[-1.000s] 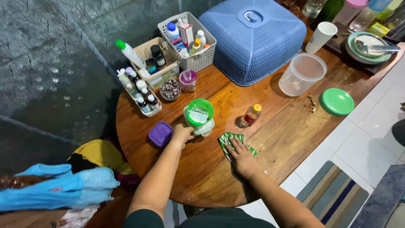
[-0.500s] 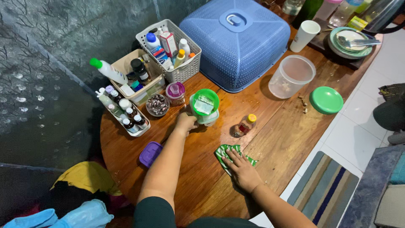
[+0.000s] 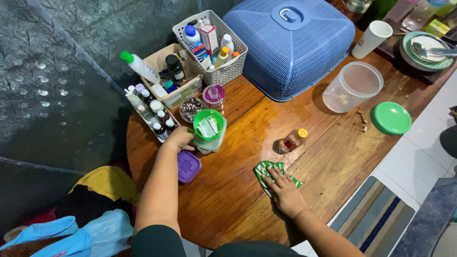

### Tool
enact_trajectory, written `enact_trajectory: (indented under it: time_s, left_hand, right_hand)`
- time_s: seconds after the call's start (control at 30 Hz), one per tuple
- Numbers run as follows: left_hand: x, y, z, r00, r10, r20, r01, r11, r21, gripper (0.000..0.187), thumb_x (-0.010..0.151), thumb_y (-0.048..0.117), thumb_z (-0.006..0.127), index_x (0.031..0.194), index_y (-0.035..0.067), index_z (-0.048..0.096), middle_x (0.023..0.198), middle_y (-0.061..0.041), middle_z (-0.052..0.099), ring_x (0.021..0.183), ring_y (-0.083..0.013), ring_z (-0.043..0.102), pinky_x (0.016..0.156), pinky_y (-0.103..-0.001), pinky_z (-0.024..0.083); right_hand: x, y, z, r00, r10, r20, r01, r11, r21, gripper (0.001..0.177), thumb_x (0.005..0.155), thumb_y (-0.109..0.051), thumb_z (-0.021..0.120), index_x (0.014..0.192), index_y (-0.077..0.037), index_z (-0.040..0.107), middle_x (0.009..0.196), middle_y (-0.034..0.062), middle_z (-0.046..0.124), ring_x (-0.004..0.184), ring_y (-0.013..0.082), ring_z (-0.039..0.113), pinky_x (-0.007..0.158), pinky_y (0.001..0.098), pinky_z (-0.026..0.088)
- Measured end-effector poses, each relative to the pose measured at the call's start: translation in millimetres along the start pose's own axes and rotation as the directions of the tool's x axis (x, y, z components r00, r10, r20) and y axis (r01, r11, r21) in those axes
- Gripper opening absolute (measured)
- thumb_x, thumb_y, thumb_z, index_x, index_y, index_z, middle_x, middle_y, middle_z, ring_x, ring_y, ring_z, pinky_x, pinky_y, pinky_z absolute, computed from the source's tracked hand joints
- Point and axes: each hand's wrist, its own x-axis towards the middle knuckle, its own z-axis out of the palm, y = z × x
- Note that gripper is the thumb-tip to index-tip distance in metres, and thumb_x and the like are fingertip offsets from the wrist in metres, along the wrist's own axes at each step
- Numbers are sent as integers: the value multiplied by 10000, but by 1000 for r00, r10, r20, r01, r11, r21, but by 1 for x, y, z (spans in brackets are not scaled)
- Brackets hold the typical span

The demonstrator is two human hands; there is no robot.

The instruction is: The person wipes a dining table with a cloth, gathers debris into a container, and moves various objects such as a cutting board and plates aside.

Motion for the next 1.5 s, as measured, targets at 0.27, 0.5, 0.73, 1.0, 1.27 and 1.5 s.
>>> enact_trajectory:
  time_s: [0.27, 0.5, 0.73, 1.0, 1.27, 1.5]
  left_hand:
    - [-124, 6, 74, 654, 670, -352, -287, 650, 704, 984, 550, 425, 952, 1328, -16, 541, 1303, -242, 589, 1212, -455, 541, 1025, -554, 462]
    - [-158, 29, 124, 569, 668, -480, -152, 659, 737, 1001, 595, 473, 949, 1346, -17, 504, 1376, -215, 526, 1315, -435, 428, 1113, -612, 309]
    - [-142, 4, 90, 477, 794, -377, -254, 535, 805, 888, 678, 373, 911, 1373, -20, 519, 1378, -212, 544, 1315, -437, 461, 1108, -581, 365]
    - [-192, 18, 149, 184, 980, -77, -482, 158, 862, 605, 780, 318, 859, 1234, 56, 557, 1242, -178, 558, 1215, -381, 501, 1066, -532, 394]
    - [-146, 123, 294, 239, 877, 416, -807, -59, 587, 753, 746, 243, 775, 1428, 80, 502, 1406, -255, 503, 1238, -450, 497, 975, -545, 414]
    - [-102, 118, 339, 479, 790, 381, -721, 107, 684, 285, 934, 145, 651, 1217, 134, 681, 1225, -130, 643, 1205, -345, 587, 1030, -442, 490]
  right_hand:
    - [-1, -12, -5, 1000, 20, -12, -20, 998, -53, 552, 908, -197, 577, 1456, -185, 513, 1594, 131, 383, 1488, 373, 313, 1197, 560, 248]
    - [13, -22, 20, 994, -76, 74, 79, 996, -44, 592, 931, -297, 603, 1489, -159, 462, 1593, 177, 360, 1461, 442, 280, 1125, 592, 252]
    - [0, 41, 51, 997, 66, -34, -66, 998, -7, 590, 937, -157, 569, 1519, -167, 474, 1618, 152, 375, 1503, 378, 314, 1193, 497, 297]
    - [-7, 45, 18, 971, 96, -219, -134, 977, -167, 576, 939, -39, 471, 1508, -121, 509, 1622, 165, 411, 1512, 356, 357, 1247, 463, 280]
    - [-4, -91, 66, 968, -223, 114, 218, 974, 55, 468, 927, -211, 516, 1359, -48, 589, 1490, 180, 497, 1449, 420, 373, 1214, 613, 182]
    - [40, -56, 51, 995, -68, -68, 95, 813, 574, 462, 996, -235, 538, 1413, -38, 549, 1477, 236, 531, 1420, 385, 420, 1205, 471, 286]
